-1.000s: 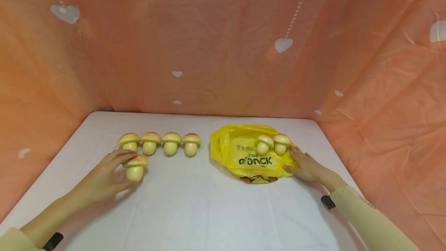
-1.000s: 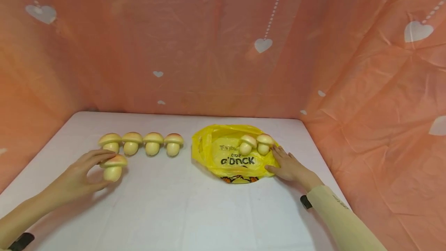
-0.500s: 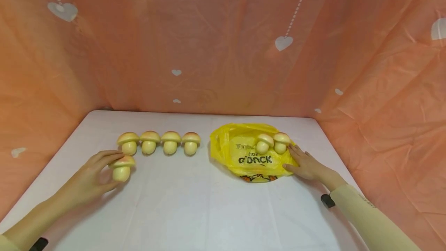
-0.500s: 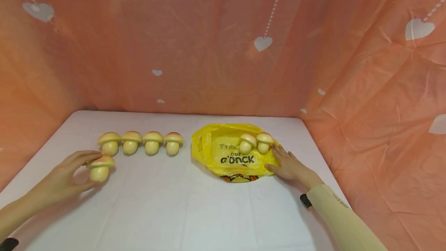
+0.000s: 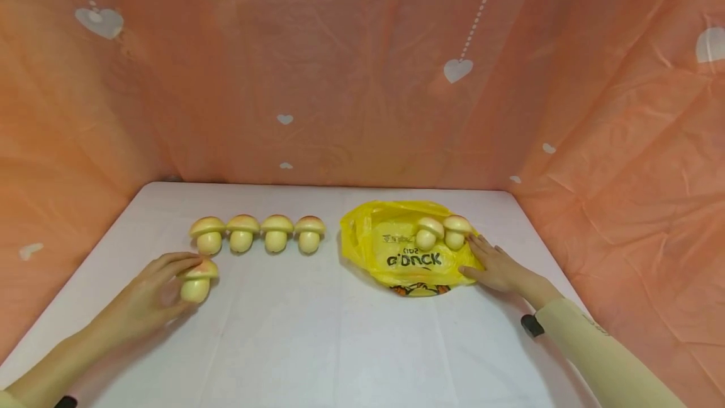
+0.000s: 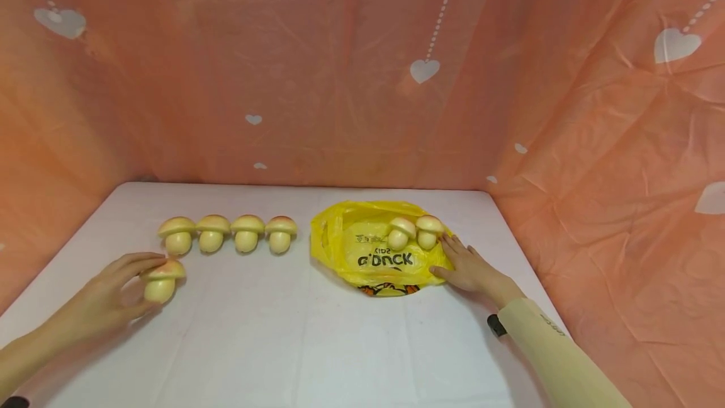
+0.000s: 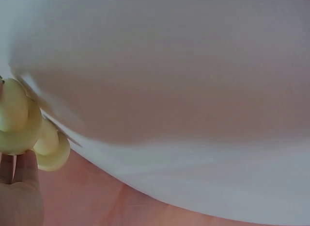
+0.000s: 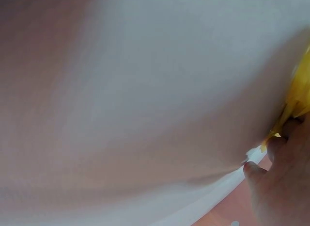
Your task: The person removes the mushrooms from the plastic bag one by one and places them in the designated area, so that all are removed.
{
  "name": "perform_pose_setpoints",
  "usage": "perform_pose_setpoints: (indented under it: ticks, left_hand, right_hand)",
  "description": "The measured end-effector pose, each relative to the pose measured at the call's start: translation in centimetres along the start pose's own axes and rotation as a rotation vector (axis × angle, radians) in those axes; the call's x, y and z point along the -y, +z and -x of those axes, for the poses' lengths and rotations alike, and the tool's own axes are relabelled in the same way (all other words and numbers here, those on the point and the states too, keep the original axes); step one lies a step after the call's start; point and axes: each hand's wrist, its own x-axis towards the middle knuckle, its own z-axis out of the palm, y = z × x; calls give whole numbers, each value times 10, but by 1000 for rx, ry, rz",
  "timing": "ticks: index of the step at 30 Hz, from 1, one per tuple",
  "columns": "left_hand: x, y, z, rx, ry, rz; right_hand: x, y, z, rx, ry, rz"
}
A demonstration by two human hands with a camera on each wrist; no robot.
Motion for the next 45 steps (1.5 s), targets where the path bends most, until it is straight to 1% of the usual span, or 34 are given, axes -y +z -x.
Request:
perform_pose_setpoints:
  ticks: [3, 8, 19, 28, 32, 34, 37, 39, 42, 45]
  left_hand:
    - [-2, 0, 1, 15, -9, -1]
    - [-2, 0, 4, 19, -1, 7]
    - [-6, 2, 6, 18, -29, -17]
    - [-6, 3, 8, 12, -36, -39]
    - [-3, 3, 8, 2, -25, -30]
    - [-2, 3, 8, -12, 0, -19]
    - [-2, 2, 5, -28, 28, 0]
    - [-4, 1, 1, -39, 33, 3]
    - [-10, -1, -8, -45, 15, -9]
    - [-17, -2, -20, -59, -17, -15]
  right_hand:
    - [0, 0, 0, 0, 0, 3]
    - [0, 0, 0, 0, 0, 9]
    - [0, 0, 0, 6, 10, 10]
    - [-1, 0, 0, 4, 11, 12]
    - [0, -1, 1, 4, 16, 7]
    - [1, -1, 1, 5, 17, 4]
    - [2, -2, 1, 7, 18, 2]
    - [3, -2, 1, 8, 18, -4]
    - [3, -2, 1, 9, 16, -8]
    - [3, -1, 1, 6, 15, -6]
